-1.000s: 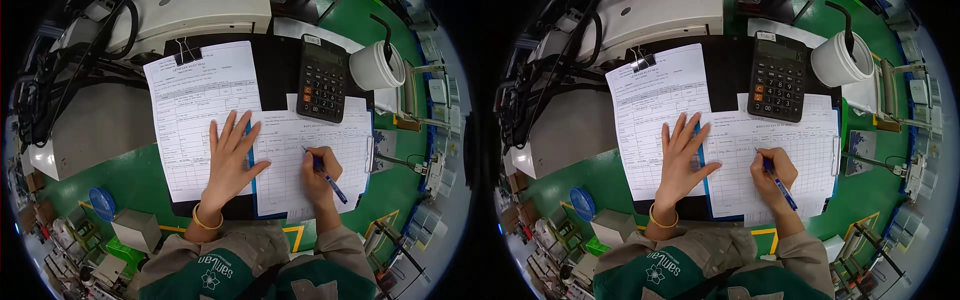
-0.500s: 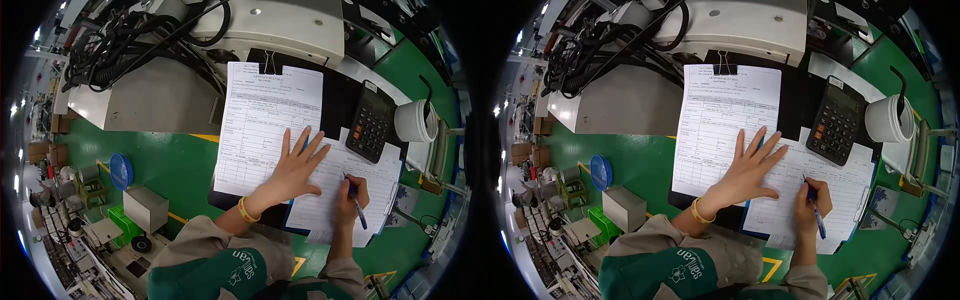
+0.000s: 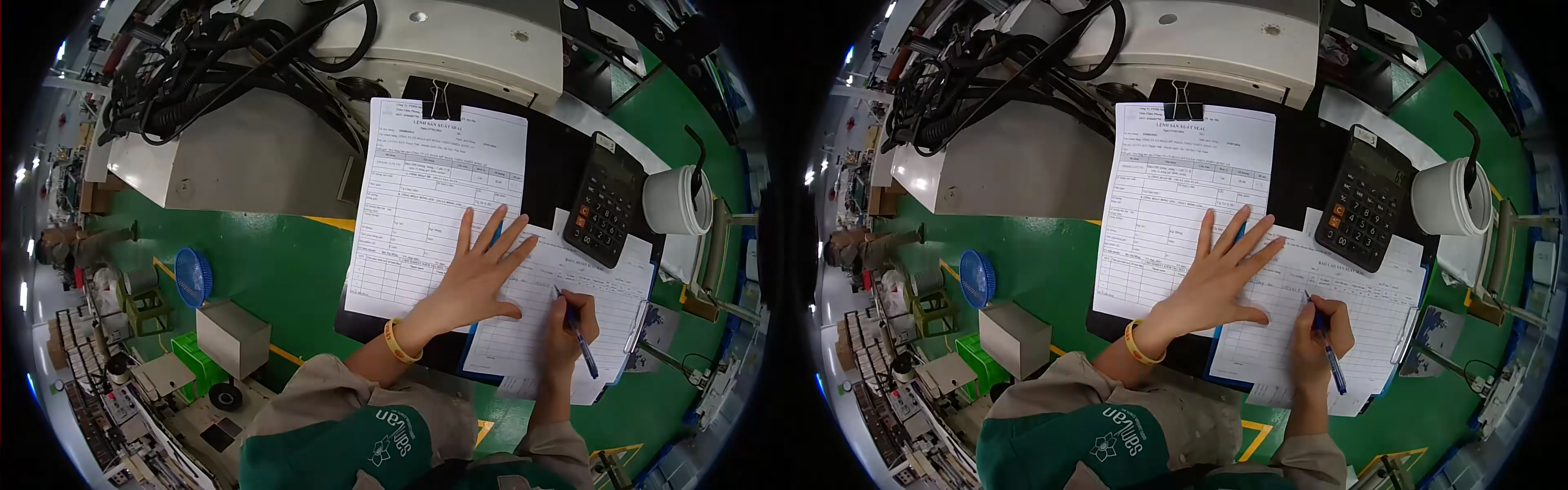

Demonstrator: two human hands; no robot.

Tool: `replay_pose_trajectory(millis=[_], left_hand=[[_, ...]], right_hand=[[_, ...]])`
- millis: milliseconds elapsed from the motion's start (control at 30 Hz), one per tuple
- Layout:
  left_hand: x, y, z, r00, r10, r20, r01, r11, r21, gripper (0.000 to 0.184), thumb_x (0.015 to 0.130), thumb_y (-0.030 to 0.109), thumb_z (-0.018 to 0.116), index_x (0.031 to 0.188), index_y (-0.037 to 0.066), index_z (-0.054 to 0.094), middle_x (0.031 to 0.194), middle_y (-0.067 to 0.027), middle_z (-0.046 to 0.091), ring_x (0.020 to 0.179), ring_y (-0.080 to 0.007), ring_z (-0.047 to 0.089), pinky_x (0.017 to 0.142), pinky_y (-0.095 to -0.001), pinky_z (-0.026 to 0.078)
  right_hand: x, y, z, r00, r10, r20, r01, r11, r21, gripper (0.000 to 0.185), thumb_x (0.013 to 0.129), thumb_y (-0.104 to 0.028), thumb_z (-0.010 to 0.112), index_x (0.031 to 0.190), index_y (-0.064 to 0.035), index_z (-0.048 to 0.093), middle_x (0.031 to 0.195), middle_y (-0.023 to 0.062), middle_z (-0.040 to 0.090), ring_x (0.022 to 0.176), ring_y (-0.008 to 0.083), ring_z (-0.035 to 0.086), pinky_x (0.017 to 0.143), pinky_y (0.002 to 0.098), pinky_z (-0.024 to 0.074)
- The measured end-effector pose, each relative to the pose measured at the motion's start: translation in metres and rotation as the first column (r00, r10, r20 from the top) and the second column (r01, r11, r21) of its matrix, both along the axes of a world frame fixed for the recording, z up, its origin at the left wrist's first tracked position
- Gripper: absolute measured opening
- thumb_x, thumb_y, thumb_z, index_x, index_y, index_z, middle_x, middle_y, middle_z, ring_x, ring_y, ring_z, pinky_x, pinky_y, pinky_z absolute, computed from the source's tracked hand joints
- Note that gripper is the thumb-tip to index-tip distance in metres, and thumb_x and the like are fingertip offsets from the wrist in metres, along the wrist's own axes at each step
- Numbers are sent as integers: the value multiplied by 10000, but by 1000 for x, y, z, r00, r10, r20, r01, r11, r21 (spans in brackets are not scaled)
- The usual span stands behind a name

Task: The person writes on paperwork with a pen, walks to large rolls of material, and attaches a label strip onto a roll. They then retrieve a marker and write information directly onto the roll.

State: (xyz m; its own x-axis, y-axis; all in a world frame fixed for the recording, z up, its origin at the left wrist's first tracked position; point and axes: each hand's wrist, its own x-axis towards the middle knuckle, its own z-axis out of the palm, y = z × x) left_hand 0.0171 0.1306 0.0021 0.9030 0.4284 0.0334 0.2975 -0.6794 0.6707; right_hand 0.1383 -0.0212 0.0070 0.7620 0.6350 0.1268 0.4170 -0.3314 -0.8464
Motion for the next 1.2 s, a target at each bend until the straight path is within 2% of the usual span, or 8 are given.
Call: replay_pose_trajectory(millis=[333,633,733,933,1200], left_hand=[[0,0,1,1000,3,-15,-3,1000,15,1027,565,461,834,1419,92,400,1546,-132,212,1451,-347,59,1118,-621,-34],[0,0,0,1000,1,0,-1,1000,-1,1036,563,461,836,1425,99,391,1551,-131,195,1451,-349,50,1112,-629,-56],[0,-1,-2,1000,0,4,0,1000,2,1040,558,457,839,1426,102,391,1552,-132,194,1452,-349,48,1112,-628,-56],[0,0,-2,1000,0,-6,0,1000,5,1042,555,465,838,1426,105,392,1553,-129,193,1452,-351,49,1113,-629,-56],[0,0,-2,1000,-1,-3,1,1000,5,1033,558,471,836,1419,101,402,1553,-132,191,1453,-349,39,1112,-632,-56]], right_hand=[[2,-2,-4,999,-5,42,5,1000,-7,34,837,17,600,865,37,598,728,61,576,620,89,502,569,221,420],[0,0,0,1000,-16,-10,16,1000,-15,52,848,7,595,885,42,601,741,62,583,664,93,515,614,232,436],[-2,5,1,998,-45,-51,48,997,52,63,852,5,592,902,42,599,760,66,586,686,100,520,635,236,440],[0,4,5,998,14,-57,-13,1000,28,67,856,-3,594,905,42,598,789,78,589,717,110,532,661,238,446],[3,-2,-3,1000,2,-16,-2,1000,14,49,845,11,601,884,41,601,753,67,590,655,95,519,607,226,437]])
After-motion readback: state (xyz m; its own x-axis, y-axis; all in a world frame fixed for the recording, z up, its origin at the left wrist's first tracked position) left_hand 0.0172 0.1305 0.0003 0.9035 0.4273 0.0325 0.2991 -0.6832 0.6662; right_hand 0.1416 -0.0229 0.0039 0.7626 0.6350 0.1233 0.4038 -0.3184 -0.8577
